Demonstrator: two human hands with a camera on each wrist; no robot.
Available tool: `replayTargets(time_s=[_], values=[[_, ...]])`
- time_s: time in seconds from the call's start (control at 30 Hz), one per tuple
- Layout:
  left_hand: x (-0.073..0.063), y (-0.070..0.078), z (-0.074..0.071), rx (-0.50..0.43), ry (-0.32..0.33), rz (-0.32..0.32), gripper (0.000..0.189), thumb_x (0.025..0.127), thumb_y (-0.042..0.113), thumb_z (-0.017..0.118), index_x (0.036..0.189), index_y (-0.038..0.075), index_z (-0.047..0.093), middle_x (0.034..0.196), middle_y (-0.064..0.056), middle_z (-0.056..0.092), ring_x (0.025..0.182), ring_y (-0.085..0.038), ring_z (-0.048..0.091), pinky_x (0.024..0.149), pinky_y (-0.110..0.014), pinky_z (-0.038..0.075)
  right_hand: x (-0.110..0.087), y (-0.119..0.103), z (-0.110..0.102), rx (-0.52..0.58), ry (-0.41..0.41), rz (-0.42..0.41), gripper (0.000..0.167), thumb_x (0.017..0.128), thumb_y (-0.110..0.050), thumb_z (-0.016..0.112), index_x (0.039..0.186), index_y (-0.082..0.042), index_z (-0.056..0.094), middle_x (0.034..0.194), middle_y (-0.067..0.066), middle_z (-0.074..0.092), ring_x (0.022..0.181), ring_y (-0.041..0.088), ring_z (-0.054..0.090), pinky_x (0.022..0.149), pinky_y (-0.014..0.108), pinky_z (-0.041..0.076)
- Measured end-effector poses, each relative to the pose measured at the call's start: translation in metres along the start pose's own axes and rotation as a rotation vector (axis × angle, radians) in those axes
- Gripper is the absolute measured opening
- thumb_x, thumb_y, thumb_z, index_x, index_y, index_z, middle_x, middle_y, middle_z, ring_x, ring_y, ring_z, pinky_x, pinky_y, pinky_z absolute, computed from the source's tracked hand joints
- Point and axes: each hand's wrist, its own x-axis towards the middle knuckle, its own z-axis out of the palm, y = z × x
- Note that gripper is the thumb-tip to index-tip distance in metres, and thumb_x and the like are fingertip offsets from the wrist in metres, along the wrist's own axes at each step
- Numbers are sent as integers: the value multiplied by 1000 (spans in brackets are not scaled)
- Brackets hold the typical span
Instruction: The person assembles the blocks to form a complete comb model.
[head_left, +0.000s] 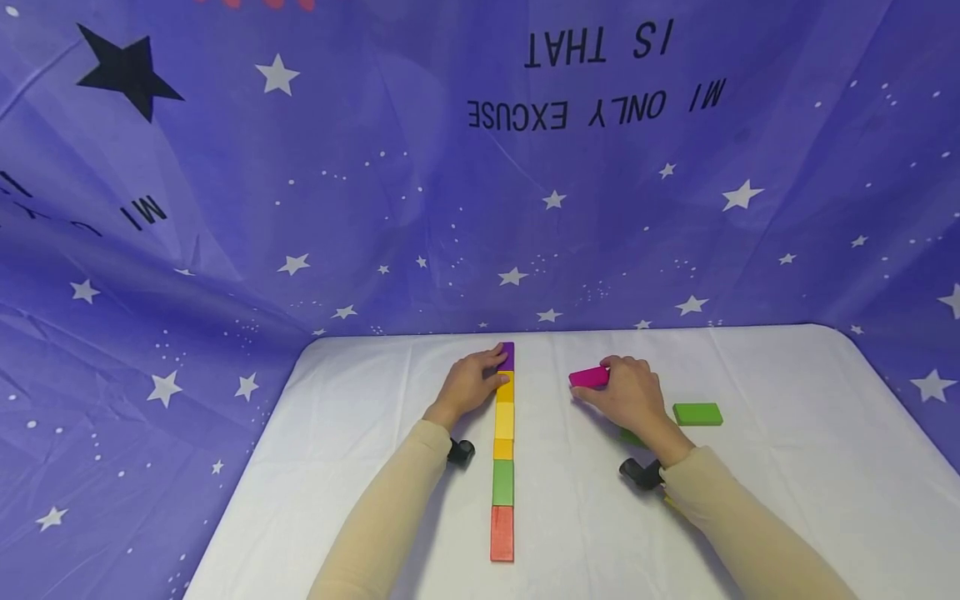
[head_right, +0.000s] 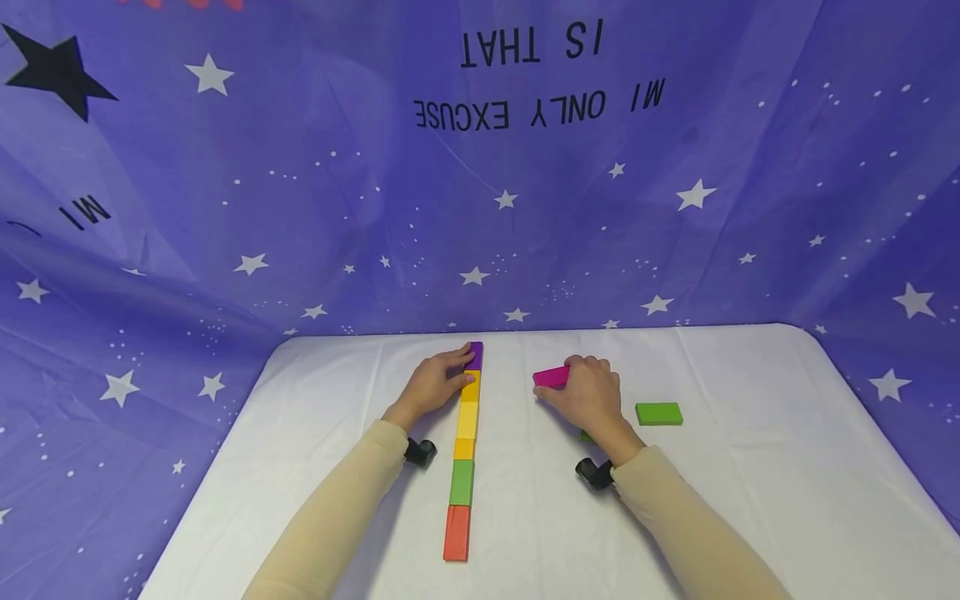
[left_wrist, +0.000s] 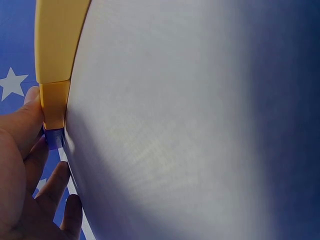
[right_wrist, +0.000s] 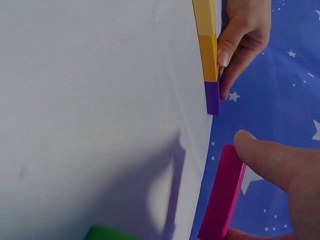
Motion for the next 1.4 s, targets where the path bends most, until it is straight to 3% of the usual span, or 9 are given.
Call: replayTargets(time_s=[0.47,1.03,1.4], values=[[1,1,1,10,-15,-20,49,97,30,69,142,14,58,153,5,47,142,-25,43,119,-41,31,15,-20,20,-17,-7,8,74,79,-49,80,122,9,63,102,22,68,99,40,56,85,53,45],[-1,-2,0,13,5,-7,48,96,30,70,140,13,60,151,4,49,140,-26,46,118,-43,33,52,-39,42,-29,-14,41,76,80,-54,76,124,6,63,109,24,67,105,40,54,93,54,44],[0,-2,3,22,-2,-3,48,96,29,69,140,13,59,151,3,49,140,-26,46,118,-44,33,70,-46,47,-72,-27,44,72,79,-58,75,113,5,66,105,22,68,103,41,57,92,57,45]])
